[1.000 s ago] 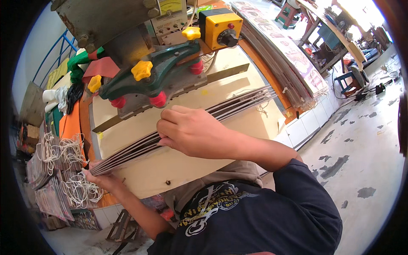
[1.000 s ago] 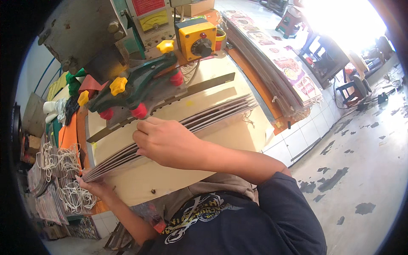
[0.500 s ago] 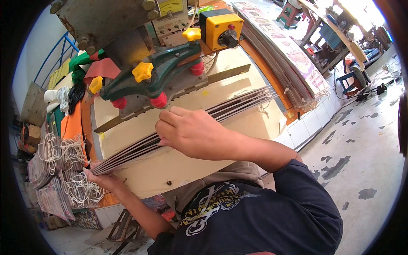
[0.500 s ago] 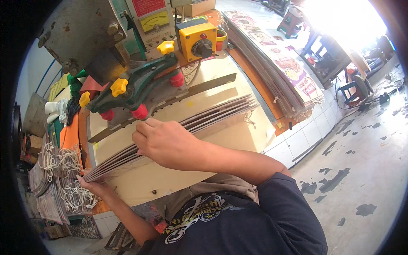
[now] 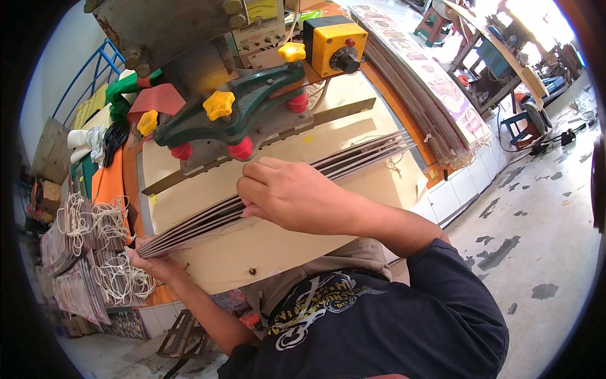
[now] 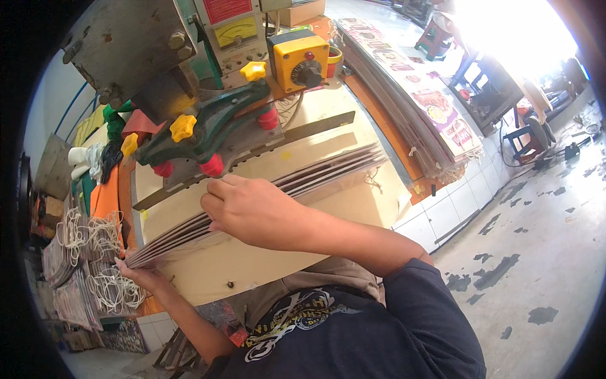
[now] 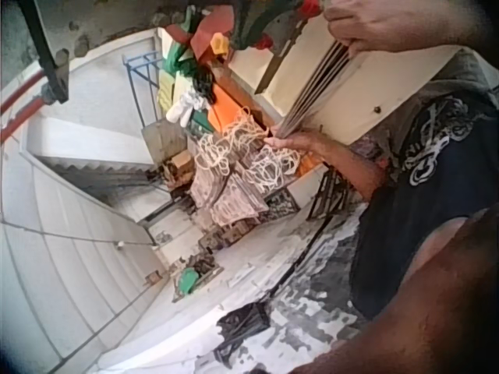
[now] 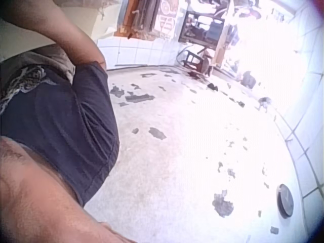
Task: The person positions sheets of plastic packaging under a mechanical press, aligns them by hand, and then pushes a stack of the sheets under the machine.
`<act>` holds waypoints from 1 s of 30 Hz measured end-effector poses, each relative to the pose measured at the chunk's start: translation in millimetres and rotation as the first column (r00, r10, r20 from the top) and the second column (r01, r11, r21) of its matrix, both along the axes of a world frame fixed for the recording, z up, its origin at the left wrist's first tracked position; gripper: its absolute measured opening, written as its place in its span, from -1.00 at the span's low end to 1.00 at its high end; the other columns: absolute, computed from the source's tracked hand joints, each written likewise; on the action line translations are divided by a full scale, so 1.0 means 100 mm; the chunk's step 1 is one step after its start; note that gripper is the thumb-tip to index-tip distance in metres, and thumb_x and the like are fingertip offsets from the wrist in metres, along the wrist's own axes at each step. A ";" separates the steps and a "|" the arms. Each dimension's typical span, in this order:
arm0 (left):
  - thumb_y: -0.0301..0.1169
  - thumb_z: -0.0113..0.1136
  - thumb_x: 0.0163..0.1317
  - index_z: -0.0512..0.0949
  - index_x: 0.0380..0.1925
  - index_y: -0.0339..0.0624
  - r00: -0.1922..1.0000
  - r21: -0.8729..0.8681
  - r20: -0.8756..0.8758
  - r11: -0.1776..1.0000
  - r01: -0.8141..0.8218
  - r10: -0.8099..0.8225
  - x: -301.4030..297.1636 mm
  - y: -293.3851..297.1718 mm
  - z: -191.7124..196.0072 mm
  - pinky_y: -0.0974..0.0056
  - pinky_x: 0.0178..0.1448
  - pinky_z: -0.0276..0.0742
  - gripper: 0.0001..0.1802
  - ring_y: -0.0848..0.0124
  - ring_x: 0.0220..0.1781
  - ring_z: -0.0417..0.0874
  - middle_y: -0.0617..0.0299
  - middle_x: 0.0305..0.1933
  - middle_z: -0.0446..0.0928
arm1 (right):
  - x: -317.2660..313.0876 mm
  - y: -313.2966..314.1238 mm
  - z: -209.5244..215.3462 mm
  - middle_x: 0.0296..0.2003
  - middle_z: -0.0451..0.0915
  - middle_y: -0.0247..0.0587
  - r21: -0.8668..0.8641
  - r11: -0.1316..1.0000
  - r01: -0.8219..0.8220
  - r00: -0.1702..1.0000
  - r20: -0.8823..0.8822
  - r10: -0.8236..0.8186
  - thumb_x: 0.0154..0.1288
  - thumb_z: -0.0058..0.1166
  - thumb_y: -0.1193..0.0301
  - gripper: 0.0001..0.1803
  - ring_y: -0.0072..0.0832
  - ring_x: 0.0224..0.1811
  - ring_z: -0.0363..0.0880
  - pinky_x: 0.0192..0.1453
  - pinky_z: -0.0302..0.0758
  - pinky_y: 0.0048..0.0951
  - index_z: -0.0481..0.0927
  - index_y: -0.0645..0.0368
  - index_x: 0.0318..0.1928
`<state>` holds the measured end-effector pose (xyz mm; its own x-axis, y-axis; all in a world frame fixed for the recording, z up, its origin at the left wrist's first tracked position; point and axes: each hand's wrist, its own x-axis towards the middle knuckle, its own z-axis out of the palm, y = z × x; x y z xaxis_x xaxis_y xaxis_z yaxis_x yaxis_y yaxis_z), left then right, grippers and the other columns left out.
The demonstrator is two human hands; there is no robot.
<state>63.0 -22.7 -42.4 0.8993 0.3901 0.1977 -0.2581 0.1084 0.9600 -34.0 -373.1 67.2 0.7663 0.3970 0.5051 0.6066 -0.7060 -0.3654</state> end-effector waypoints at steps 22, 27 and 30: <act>0.11 -0.32 0.50 0.13 -0.59 0.07 0.999 -0.003 0.026 0.999 -0.046 0.046 -0.05 -0.20 0.12 0.40 -0.59 0.07 -0.47 0.59 -0.65 0.13 0.45 -0.62 0.14 | -0.03 0.04 0.01 -0.25 0.46 -0.21 -0.144 0.989 0.045 0.998 0.059 -0.036 0.20 0.06 0.38 -0.79 -0.33 -0.18 0.50 -0.32 0.57 -0.37 0.45 0.25 -0.23; 0.13 -0.33 0.50 0.12 -0.61 0.08 0.996 -0.008 0.038 0.997 -0.080 0.081 -0.05 -0.27 0.14 0.40 -0.62 -0.09 -0.45 0.60 -0.70 0.04 0.47 -0.66 0.09 | -0.03 0.05 -0.02 -0.24 0.44 -0.22 -0.138 0.989 0.046 0.997 0.061 -0.038 0.27 0.10 0.34 -0.78 -0.35 -0.20 0.47 -0.37 0.53 -0.36 0.44 0.23 -0.22; 0.14 -0.33 0.49 0.14 -0.61 0.09 0.996 -0.024 0.032 0.996 -0.082 0.083 -0.05 -0.24 0.11 0.40 -0.62 -0.10 -0.45 0.60 -0.69 0.05 0.47 -0.65 0.10 | -0.03 0.05 -0.02 -0.23 0.43 -0.22 -0.139 0.989 0.051 0.998 0.048 -0.045 0.30 0.13 0.33 -0.76 -0.36 -0.21 0.46 -0.38 0.51 -0.36 0.43 0.23 -0.22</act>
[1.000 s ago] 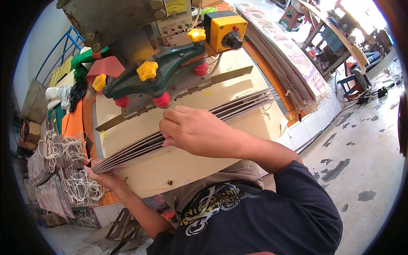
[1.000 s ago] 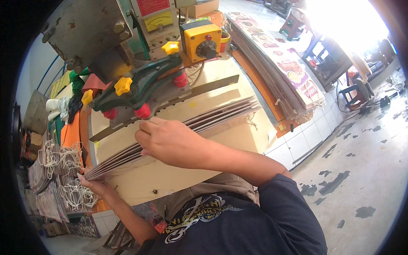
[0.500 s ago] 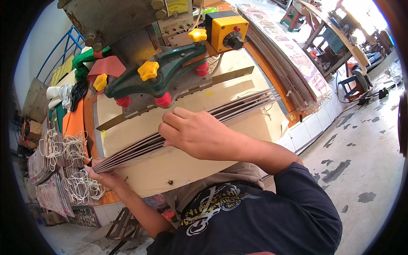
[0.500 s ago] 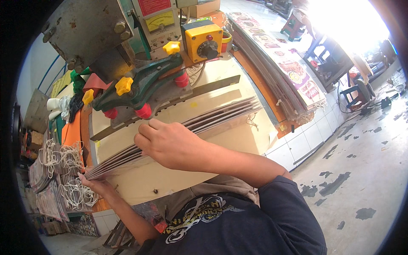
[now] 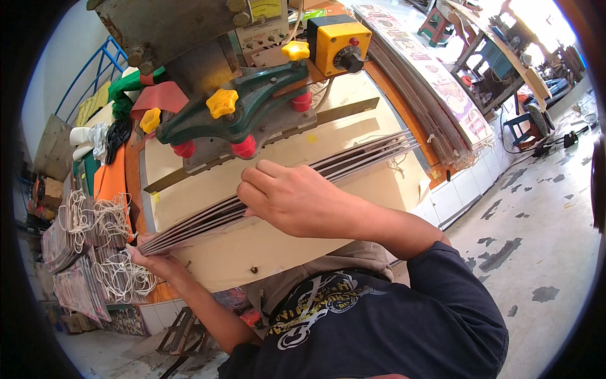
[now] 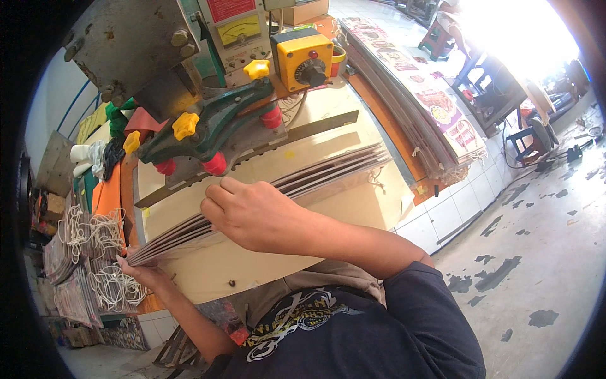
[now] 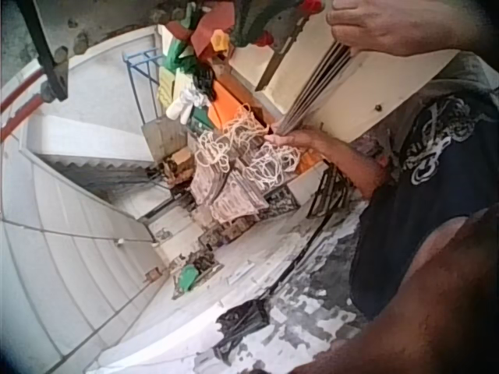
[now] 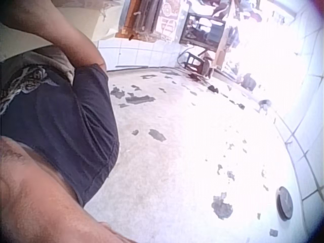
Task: The person positions sheets of plastic packaging under a mechanical press, aligns them by hand, and then pushes a stack of the sheets under the machine.
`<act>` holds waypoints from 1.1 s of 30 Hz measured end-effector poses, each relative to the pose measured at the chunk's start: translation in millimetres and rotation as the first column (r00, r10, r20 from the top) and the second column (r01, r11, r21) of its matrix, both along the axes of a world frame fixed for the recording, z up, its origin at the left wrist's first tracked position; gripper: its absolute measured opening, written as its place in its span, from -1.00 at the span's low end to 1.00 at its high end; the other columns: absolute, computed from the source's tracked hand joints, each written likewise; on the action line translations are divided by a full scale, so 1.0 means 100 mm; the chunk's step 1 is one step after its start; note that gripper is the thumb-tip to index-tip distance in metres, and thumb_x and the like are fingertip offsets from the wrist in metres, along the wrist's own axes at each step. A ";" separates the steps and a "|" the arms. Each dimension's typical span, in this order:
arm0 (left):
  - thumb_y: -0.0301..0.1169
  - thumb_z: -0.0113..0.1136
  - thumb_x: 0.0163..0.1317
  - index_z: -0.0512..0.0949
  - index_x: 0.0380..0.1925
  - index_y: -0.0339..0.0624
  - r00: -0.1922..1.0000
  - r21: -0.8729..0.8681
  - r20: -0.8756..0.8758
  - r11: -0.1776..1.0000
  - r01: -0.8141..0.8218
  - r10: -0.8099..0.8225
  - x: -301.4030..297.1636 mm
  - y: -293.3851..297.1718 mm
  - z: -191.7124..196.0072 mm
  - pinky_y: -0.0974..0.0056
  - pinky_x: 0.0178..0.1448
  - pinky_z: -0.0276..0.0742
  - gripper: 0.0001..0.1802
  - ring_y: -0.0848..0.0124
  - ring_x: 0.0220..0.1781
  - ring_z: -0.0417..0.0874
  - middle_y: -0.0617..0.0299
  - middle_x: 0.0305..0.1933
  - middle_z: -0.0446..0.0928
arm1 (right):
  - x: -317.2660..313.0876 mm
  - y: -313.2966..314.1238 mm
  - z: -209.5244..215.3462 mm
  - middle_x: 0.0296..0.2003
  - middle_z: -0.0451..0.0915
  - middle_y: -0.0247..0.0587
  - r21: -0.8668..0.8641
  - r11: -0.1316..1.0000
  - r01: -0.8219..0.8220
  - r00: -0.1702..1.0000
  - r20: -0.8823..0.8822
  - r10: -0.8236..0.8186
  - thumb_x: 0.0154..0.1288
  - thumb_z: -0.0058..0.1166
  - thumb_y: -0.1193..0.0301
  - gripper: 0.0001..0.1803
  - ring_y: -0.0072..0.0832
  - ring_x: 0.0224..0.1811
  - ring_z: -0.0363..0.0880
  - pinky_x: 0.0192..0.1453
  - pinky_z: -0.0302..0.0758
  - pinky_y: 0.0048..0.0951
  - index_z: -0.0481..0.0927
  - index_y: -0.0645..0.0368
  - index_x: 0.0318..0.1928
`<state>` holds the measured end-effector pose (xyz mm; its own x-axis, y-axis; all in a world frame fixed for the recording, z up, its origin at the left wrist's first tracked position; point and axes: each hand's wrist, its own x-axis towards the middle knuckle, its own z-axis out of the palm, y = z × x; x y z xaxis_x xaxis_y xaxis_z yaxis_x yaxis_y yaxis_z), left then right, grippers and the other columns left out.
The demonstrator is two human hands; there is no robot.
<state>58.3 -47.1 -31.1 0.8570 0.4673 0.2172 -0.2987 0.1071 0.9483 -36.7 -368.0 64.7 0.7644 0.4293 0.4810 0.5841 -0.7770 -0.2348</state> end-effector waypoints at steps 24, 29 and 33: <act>0.23 -0.39 0.44 0.30 -0.64 -0.08 0.997 0.074 -0.035 0.995 0.070 -0.068 0.00 0.14 -0.03 0.38 -0.56 0.36 -0.31 0.45 -0.66 0.41 0.27 -0.65 0.38 | -0.01 0.03 -0.08 -0.25 0.45 -0.20 0.117 0.993 0.021 0.999 0.044 -0.026 0.32 0.13 0.32 -0.76 -0.30 -0.19 0.50 -0.26 0.54 -0.34 0.45 0.24 -0.24; 0.22 -0.38 0.44 0.30 -0.63 -0.09 0.998 0.030 -0.013 0.997 0.066 -0.066 0.02 0.14 -0.06 0.36 -0.54 0.38 -0.32 0.45 -0.63 0.42 0.25 -0.63 0.38 | -0.02 0.01 -0.06 -0.27 0.44 -0.23 0.171 0.985 -0.004 0.998 0.064 -0.007 0.26 0.18 0.35 -0.81 -0.31 -0.19 0.50 -0.24 0.54 -0.32 0.51 0.19 -0.26; 0.20 -0.36 0.45 0.30 -0.62 -0.10 0.998 0.013 -0.021 0.998 0.057 -0.057 0.03 0.15 -0.07 0.32 -0.47 0.42 -0.33 0.45 -0.59 0.43 0.25 -0.61 0.37 | -0.01 -0.04 -0.05 -0.27 0.43 -0.22 0.202 0.978 -0.048 0.998 0.036 0.042 0.24 0.18 0.38 -0.84 -0.29 -0.18 0.51 -0.22 0.55 -0.28 0.52 0.18 -0.26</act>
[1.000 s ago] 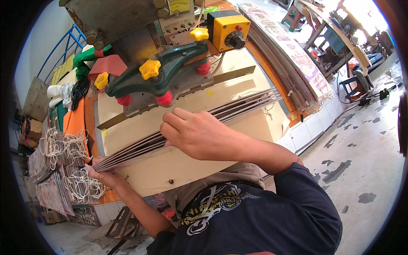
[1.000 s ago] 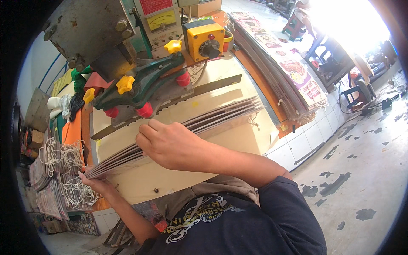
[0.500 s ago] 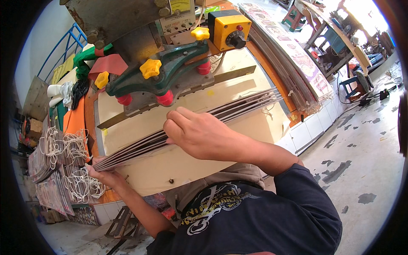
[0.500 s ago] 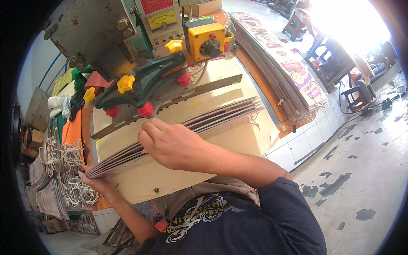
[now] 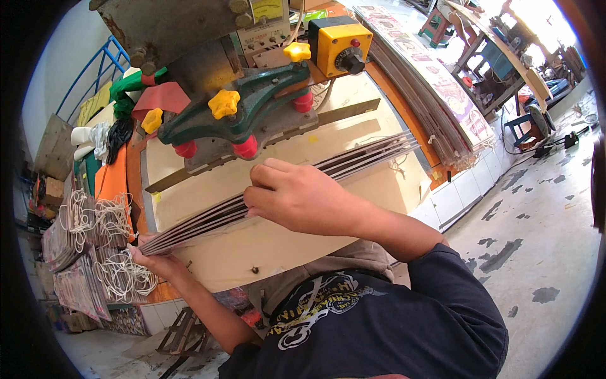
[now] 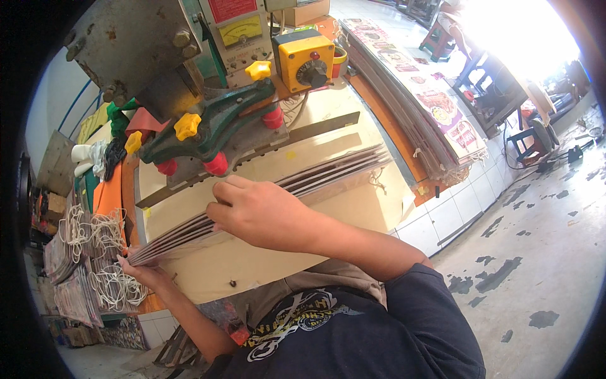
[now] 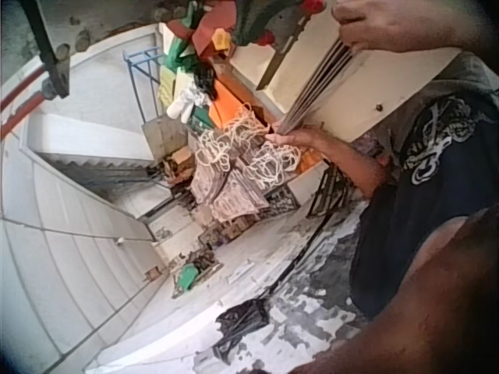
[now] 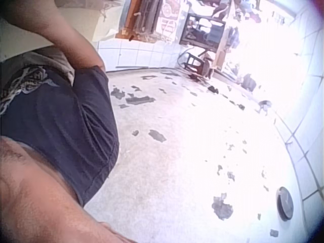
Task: The person positions sheets of plastic packaging under a mechanical press, aligns them by hand, and then pushes a stack of the sheets under the machine.
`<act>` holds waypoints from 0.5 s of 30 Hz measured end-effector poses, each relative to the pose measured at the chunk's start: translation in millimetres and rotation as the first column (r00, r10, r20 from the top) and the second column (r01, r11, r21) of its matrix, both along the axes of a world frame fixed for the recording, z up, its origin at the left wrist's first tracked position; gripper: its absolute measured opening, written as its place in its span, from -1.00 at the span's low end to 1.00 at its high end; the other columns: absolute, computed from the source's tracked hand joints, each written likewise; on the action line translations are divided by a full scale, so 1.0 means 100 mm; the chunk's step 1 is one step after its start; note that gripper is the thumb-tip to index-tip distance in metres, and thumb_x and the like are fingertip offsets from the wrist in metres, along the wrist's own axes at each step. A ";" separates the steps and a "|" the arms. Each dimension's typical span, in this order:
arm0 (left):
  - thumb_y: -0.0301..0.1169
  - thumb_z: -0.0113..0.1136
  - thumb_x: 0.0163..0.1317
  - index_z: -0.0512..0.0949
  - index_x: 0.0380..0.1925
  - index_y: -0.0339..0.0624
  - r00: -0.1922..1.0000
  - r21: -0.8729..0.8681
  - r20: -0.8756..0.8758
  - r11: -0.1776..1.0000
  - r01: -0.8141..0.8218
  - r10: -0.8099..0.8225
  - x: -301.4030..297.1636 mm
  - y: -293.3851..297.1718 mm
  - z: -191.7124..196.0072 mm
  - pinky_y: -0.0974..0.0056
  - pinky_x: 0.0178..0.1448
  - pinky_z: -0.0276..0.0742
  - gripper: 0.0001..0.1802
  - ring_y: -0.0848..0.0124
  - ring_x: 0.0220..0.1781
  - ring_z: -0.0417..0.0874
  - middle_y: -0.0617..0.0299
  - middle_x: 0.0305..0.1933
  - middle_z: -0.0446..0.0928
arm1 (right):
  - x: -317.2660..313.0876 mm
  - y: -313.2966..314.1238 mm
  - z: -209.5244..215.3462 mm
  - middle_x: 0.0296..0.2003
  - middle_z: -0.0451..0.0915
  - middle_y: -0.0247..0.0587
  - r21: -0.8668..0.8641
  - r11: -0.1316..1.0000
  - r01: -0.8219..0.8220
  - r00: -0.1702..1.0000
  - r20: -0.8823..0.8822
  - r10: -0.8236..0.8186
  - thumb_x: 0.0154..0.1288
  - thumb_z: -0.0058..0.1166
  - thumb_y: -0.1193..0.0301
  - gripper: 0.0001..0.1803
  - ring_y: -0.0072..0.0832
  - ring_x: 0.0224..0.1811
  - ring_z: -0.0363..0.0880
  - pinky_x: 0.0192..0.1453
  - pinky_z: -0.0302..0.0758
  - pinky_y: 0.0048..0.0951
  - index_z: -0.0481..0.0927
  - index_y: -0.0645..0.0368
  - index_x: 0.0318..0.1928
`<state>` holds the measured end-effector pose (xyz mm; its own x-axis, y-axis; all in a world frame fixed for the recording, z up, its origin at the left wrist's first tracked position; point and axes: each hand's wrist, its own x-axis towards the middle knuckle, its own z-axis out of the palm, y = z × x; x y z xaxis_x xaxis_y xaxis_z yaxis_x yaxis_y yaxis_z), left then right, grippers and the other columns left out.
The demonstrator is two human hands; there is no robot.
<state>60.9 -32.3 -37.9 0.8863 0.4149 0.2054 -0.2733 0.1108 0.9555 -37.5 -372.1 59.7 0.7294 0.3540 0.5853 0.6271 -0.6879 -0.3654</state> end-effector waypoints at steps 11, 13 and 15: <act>0.23 -0.34 0.43 0.31 -0.62 -0.07 1.000 0.029 -0.015 1.000 0.004 -0.004 -0.01 0.01 0.00 0.36 -0.54 0.27 -0.33 0.47 -0.63 0.39 0.29 -0.61 0.38 | -0.03 -0.07 0.20 -0.30 0.47 -0.15 -0.221 0.975 -0.038 0.999 -0.019 0.035 0.11 0.10 0.47 -0.88 -0.28 -0.18 0.55 -0.23 0.63 -0.33 0.54 0.28 -0.36; 0.23 -0.34 0.44 0.31 -0.62 -0.06 0.999 -0.015 -0.024 0.999 -0.040 0.039 -0.01 -0.06 0.05 0.37 -0.56 0.25 -0.34 0.47 -0.64 0.38 0.29 -0.61 0.37 | -0.05 -0.05 0.22 -0.30 0.45 -0.16 -0.266 0.964 -0.024 1.000 0.006 0.026 0.13 0.09 0.47 -0.89 -0.32 -0.21 0.53 -0.29 0.60 -0.35 0.50 0.27 -0.37; 0.22 -0.34 0.44 0.31 -0.61 -0.06 1.000 0.005 -0.020 1.000 0.000 0.000 0.00 0.00 0.02 0.37 -0.54 0.28 -0.34 0.47 -0.63 0.39 0.29 -0.60 0.38 | -0.06 -0.04 0.23 -0.32 0.46 -0.17 -0.297 0.955 -0.014 1.000 0.017 0.020 0.13 0.10 0.47 -0.89 -0.35 -0.24 0.54 -0.32 0.60 -0.36 0.51 0.27 -0.37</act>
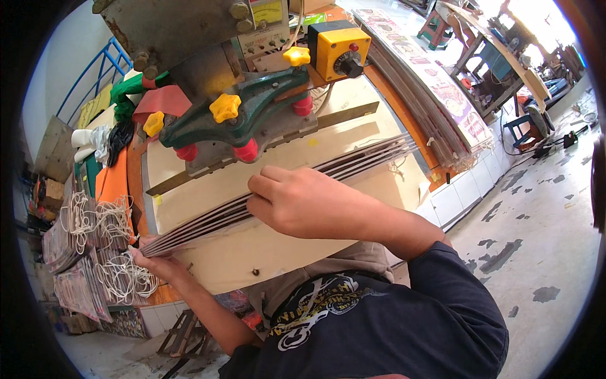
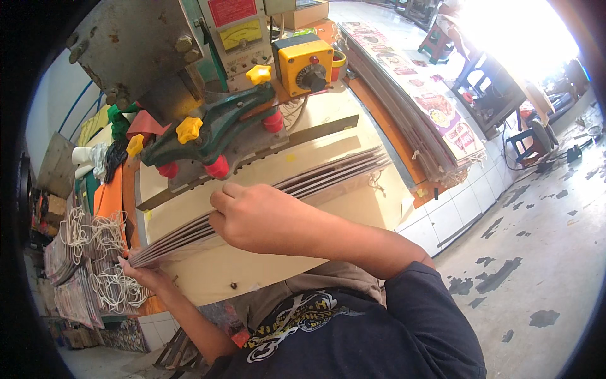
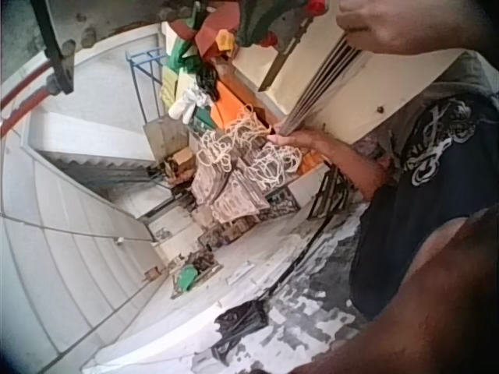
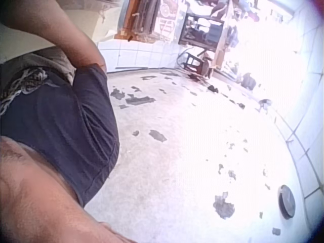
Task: The person positions sheets of plastic packaging under a mechanical press, aligns them by hand, and then pushes a stack of the sheets under the machine.
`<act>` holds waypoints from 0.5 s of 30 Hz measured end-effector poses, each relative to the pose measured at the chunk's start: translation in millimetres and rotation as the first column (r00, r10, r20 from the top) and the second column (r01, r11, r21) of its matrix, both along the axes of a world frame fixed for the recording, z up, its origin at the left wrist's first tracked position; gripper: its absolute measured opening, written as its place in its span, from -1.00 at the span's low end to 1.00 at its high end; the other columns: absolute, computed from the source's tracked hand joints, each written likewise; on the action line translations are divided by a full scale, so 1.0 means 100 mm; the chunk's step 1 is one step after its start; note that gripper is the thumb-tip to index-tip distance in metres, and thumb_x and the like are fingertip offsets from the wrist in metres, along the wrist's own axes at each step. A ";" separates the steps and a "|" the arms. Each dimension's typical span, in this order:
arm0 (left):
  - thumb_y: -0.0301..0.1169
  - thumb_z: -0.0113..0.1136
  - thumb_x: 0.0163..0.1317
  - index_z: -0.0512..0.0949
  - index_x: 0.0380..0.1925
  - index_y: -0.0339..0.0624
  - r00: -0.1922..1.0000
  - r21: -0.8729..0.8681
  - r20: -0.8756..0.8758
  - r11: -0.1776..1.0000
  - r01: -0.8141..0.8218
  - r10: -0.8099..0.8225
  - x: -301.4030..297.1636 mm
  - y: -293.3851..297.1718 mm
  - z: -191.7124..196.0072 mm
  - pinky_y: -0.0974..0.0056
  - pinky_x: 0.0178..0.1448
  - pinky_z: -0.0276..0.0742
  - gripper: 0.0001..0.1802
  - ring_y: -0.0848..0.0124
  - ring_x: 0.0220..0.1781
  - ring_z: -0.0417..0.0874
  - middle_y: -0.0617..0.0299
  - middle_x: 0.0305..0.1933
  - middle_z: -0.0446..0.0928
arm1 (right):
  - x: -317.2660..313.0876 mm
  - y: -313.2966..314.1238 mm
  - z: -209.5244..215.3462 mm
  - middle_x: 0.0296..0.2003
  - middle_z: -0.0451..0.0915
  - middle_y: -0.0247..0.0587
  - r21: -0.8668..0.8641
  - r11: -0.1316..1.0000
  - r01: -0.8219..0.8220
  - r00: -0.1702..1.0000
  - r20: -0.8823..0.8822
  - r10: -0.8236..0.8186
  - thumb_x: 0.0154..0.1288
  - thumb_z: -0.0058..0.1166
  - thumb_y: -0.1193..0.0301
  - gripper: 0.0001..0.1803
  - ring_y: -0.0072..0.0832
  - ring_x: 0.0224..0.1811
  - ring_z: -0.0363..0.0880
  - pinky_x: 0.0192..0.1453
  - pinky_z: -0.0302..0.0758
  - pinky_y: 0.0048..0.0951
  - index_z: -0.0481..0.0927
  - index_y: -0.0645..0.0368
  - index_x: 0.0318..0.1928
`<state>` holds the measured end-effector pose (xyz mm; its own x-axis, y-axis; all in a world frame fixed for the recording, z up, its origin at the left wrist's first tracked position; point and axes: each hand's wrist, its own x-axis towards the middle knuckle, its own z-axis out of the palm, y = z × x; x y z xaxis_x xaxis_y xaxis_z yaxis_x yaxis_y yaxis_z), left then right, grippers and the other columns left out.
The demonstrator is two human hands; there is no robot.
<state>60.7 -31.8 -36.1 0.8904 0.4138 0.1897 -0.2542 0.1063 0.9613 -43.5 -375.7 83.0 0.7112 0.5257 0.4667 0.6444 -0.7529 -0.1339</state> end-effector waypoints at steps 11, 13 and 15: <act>0.16 -0.35 0.47 0.28 -0.60 -0.04 0.999 -0.013 0.028 1.000 -0.021 0.021 -0.01 -0.08 0.02 0.37 -0.52 0.23 -0.39 0.51 -0.61 0.33 0.33 -0.62 0.31 | 0.01 0.05 -0.02 -0.39 0.49 -0.18 -0.011 1.000 0.027 0.997 0.071 -0.026 0.09 0.10 0.43 -0.85 -0.35 -0.30 0.57 -0.37 0.62 -0.38 0.57 0.30 -0.44; 0.10 -0.33 0.49 0.15 -0.59 0.05 0.999 -0.028 0.037 0.999 -0.025 0.026 -0.03 -0.11 0.03 0.40 -0.55 0.04 -0.47 0.59 -0.62 0.14 0.44 -0.60 0.16 | 0.01 0.06 -0.04 -0.39 0.49 -0.19 -0.022 0.999 0.032 0.996 0.083 -0.030 0.10 0.10 0.43 -0.85 -0.36 -0.31 0.57 -0.37 0.61 -0.39 0.57 0.30 -0.44; 0.18 -0.36 0.47 0.28 -0.60 -0.05 0.999 0.009 0.031 1.000 0.024 -0.024 -0.01 0.01 -0.02 0.37 -0.52 0.27 -0.38 0.50 -0.60 0.36 0.31 -0.62 0.33 | 0.01 0.06 -0.04 -0.40 0.48 -0.19 -0.010 1.000 0.028 0.996 0.080 -0.027 0.10 0.10 0.43 -0.85 -0.36 -0.31 0.56 -0.38 0.60 -0.39 0.57 0.30 -0.44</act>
